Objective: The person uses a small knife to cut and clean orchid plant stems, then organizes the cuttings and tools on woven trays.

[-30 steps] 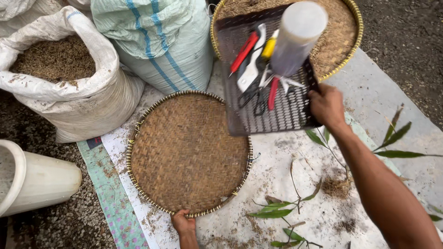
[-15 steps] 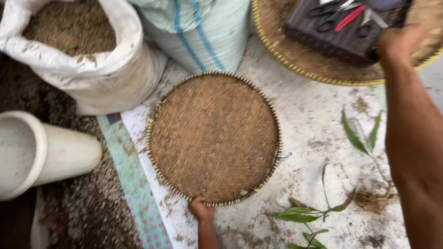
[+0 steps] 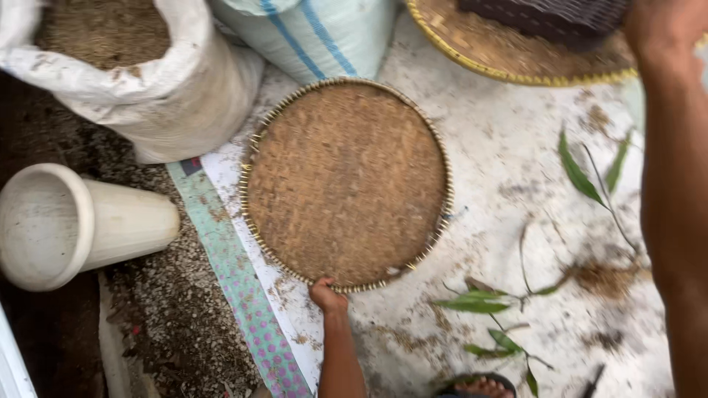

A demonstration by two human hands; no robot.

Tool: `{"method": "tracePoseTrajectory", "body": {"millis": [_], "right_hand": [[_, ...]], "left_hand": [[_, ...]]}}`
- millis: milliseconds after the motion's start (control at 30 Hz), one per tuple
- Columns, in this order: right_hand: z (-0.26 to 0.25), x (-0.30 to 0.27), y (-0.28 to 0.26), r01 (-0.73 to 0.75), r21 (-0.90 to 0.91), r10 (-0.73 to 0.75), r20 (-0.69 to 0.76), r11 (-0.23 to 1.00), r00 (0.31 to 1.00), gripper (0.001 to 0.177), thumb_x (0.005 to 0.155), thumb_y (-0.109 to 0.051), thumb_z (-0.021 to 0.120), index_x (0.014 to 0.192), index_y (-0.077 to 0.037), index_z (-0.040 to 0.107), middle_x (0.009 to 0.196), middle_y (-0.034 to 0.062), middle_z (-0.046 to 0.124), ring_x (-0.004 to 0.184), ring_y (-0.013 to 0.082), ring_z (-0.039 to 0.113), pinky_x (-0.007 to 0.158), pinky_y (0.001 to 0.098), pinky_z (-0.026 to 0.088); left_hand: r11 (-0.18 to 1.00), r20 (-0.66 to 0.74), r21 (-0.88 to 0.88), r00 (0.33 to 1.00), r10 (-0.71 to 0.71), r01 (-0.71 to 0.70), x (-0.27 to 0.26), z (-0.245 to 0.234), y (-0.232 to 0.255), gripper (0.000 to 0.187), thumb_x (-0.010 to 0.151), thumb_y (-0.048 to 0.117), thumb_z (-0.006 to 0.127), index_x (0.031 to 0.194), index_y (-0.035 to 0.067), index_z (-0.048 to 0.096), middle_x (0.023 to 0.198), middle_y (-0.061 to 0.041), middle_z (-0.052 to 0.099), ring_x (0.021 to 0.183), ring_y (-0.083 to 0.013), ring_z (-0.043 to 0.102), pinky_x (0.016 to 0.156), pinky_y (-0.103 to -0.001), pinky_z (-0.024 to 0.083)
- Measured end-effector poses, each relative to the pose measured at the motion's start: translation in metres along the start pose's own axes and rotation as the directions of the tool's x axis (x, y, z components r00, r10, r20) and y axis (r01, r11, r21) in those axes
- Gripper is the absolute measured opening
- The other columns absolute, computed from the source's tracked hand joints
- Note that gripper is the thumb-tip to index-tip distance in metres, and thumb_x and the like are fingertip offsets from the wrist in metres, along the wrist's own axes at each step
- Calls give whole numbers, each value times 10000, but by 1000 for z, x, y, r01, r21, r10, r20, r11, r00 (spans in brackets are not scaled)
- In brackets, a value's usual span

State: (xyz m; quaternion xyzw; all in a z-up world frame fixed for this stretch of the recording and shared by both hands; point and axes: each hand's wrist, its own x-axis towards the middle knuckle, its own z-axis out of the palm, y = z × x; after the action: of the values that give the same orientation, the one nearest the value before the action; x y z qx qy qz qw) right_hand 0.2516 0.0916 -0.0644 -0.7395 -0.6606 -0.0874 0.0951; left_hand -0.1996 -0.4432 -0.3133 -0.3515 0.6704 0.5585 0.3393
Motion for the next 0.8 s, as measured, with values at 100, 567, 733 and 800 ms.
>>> {"method": "tracePoseTrajectory", "body": {"millis": [100, 567, 733, 800], "right_hand": [[-55, -105, 5, 88, 202, -90, 4, 976, 996, 330, 1181, -70, 470, 961, -139, 234, 960, 57, 302, 807, 250, 278, 595, 511, 285], [-42, -545, 112, -223, 531, -13, 405, 817, 914, 130, 868, -153, 775, 995, -175, 794, 909, 98, 764, 898, 373, 735, 812, 502, 569], [8, -556, 67, -423, 492, 35, 619, 761, 784, 341, 871, -248, 780, 1199, -159, 759, 1106, 103, 777, 1053, 374, 730, 906, 547, 568], [31, -545, 50, -444, 585, 103, 523, 679, 846, 322, 864, -254, 799, 1111, -49, 779, 978, 186, 770, 992, 446, 720, 857, 556, 561]], "left_hand": [[990, 77, -127, 995, 68, -58, 6, 1, 3, 167, 567, 64, 560, 671, 148, 460, 795, -21, 530, 691, -262, 514, 679, -378, 457], [983, 496, -172, 867, 34, 60, -17, -79, 15, 574, 740, 45, 814, 1279, -33, 632, 1301, -246, 664, 1207, -407, 657, 1087, -629, 494], [982, 492, -173, 870, 20, 75, -16, -96, -4, 536, 758, 12, 776, 1264, -71, 620, 1282, -267, 656, 1191, -405, 660, 1094, -590, 509], [976, 499, -192, 866, 6, 104, -16, -90, -13, 461, 808, 15, 727, 1244, -80, 612, 1267, -273, 659, 1150, -384, 679, 1061, -542, 554]]}}
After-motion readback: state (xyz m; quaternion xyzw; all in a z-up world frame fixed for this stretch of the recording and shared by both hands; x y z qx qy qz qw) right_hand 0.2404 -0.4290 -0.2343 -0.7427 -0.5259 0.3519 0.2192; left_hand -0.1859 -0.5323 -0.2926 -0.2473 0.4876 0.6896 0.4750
